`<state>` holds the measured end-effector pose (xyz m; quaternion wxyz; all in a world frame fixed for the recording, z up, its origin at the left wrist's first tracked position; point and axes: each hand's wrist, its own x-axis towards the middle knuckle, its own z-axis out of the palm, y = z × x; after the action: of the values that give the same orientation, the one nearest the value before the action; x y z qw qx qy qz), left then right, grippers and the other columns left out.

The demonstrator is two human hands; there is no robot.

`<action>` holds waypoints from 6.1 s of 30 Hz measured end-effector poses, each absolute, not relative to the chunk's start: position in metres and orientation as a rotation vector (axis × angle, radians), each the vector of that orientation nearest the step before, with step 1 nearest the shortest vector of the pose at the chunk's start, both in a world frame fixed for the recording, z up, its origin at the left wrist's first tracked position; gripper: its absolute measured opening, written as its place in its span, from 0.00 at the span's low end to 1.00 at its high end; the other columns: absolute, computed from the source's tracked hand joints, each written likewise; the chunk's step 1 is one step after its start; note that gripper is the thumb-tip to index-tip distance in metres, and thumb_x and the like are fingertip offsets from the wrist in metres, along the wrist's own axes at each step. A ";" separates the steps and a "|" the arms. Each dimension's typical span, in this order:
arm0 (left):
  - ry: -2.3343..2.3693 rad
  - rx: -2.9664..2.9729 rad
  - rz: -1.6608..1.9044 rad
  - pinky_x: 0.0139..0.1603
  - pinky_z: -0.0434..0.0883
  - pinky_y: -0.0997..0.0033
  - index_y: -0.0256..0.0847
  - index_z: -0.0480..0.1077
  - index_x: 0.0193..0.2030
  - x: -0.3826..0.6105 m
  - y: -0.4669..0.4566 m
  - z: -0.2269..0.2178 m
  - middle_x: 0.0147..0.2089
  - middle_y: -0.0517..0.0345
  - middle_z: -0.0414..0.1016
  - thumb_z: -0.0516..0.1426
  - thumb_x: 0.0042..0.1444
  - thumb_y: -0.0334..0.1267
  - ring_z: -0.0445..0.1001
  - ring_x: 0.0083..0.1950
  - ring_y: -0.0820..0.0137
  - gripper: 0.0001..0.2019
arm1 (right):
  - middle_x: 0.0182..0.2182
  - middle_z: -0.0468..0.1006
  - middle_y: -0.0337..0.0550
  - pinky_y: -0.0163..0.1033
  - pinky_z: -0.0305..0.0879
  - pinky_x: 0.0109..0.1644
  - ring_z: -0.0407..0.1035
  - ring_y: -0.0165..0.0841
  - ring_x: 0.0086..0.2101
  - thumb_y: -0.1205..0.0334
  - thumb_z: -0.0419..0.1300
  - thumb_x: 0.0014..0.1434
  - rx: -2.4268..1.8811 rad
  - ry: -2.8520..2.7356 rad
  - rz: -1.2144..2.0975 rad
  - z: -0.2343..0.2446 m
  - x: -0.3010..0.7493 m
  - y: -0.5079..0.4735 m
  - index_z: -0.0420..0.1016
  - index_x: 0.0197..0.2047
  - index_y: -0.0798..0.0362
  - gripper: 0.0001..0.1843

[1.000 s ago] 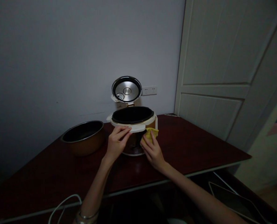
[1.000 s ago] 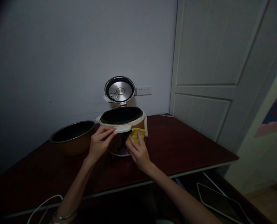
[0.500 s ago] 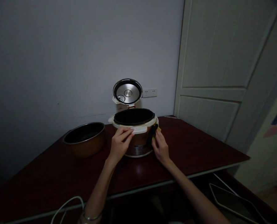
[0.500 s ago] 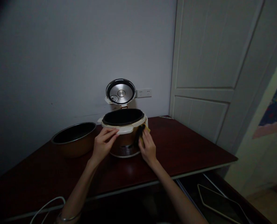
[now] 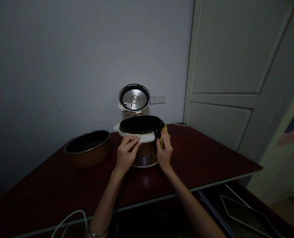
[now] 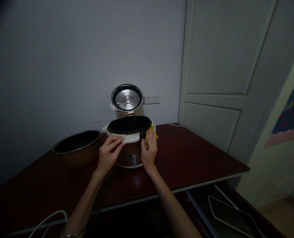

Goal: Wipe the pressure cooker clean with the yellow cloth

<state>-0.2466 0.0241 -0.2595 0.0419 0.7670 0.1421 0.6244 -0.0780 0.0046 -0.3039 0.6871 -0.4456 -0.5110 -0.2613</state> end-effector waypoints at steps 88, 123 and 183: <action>0.453 2.314 1.941 0.50 0.71 0.63 0.42 0.75 0.46 -0.243 0.021 -0.264 0.42 0.53 0.74 0.57 0.58 0.30 0.73 0.46 0.67 0.11 | 0.58 0.68 0.47 0.53 0.61 0.62 0.59 0.39 0.60 0.77 0.50 0.56 -0.879 -1.649 -0.621 -0.316 -0.041 -0.021 0.61 0.64 0.48 0.33; 0.483 2.300 1.942 0.51 0.71 0.60 0.43 0.75 0.47 -0.242 0.021 -0.266 0.42 0.53 0.74 0.56 0.59 0.32 0.73 0.47 0.66 0.11 | 0.57 0.69 0.44 0.51 0.62 0.61 0.63 0.37 0.58 0.79 0.49 0.52 -0.963 -1.589 -0.666 -0.296 -0.025 -0.013 0.65 0.61 0.47 0.35; 0.519 2.271 2.001 0.51 0.70 0.64 0.42 0.75 0.46 -0.239 0.021 -0.268 0.42 0.55 0.74 0.58 0.57 0.30 0.73 0.46 0.68 0.11 | 0.49 0.76 0.55 0.48 0.64 0.55 0.70 0.42 0.49 0.72 0.52 0.54 -1.234 -1.554 -0.561 -0.261 0.050 0.020 0.74 0.50 0.59 0.20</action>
<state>-0.2386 0.0209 -0.2684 0.0354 0.7391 0.1690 0.6511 0.0497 0.0202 -0.2608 0.5138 -0.5134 -0.6464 -0.2334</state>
